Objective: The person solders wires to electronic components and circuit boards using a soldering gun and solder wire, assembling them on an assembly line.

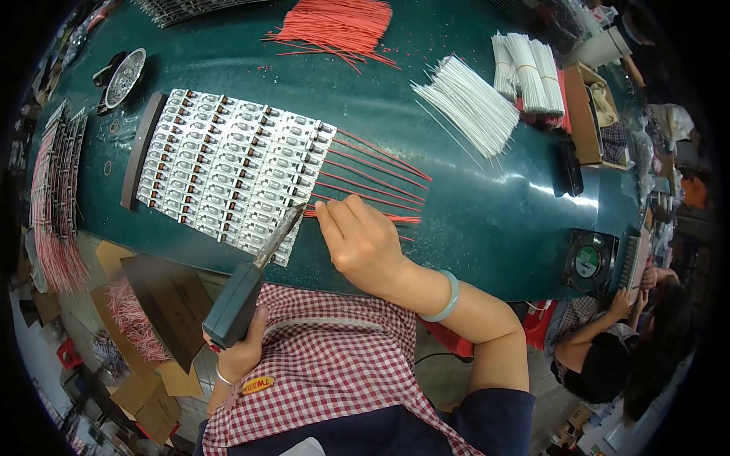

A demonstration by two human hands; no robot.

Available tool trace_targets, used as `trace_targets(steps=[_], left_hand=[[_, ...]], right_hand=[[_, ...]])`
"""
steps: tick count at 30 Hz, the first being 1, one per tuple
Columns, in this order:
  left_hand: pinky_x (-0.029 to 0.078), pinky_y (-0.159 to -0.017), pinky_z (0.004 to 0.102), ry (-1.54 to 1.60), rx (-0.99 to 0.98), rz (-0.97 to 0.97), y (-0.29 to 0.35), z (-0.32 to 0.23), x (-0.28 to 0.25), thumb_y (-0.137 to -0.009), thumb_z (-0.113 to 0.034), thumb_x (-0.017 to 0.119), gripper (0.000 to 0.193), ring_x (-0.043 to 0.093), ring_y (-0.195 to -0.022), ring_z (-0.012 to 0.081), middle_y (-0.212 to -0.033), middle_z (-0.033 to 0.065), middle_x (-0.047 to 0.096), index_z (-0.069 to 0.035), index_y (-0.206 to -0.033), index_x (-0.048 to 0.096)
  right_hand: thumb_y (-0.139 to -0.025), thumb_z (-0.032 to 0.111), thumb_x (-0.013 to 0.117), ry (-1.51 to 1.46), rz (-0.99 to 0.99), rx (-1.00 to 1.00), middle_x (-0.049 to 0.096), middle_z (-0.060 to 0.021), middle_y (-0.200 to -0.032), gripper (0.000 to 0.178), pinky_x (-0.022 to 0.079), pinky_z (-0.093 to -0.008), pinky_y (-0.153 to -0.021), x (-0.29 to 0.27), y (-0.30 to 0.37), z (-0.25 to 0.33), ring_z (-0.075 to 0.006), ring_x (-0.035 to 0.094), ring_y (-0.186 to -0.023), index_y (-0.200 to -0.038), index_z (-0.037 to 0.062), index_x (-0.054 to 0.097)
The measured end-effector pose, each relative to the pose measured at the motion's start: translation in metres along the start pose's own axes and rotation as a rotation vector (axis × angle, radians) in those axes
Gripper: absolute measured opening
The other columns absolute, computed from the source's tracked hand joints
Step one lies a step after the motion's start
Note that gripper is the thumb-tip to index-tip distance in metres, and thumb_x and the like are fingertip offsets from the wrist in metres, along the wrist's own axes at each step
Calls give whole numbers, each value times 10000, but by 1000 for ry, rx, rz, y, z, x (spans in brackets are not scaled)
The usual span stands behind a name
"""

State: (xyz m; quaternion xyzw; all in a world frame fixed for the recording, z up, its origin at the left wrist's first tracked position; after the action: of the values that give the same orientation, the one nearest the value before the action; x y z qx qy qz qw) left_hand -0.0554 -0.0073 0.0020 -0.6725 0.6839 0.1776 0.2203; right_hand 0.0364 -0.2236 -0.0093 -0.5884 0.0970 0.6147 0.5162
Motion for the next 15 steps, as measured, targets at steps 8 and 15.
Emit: trace_targets(steps=[8,15], left_hand=[[526,-588,307,29,-28,-24,16,14,1,-788,-28,776,202,678,-667,258,-876,164,685,59,-958,709],[561,-637,318,13,14,-78,23,19,-4,-807,-58,777,250,722,-745,285,-936,190,707,63,-1015,708]], right_hand=[[-679,-28,687,10,-9,-10,667,-133,-920,391,522,-327,-598,1,1,1,-242,620,-752,-1064,-97,670],[-675,-48,682,3,-19,4,667,-134,-922,384,524,-328,-598,0,1,1,-248,625,-757,-1057,-91,677]])
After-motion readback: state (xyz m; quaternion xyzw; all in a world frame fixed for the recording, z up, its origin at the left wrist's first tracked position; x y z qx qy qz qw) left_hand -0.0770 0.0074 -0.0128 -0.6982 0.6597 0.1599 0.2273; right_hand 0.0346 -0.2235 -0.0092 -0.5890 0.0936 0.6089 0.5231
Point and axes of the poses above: each hand's wrist, its own y-axis away from the middle knuckle, its own x-axis out of the palm, z = x × y, the point moved 4 cm from there along -y, towards the middle knuckle
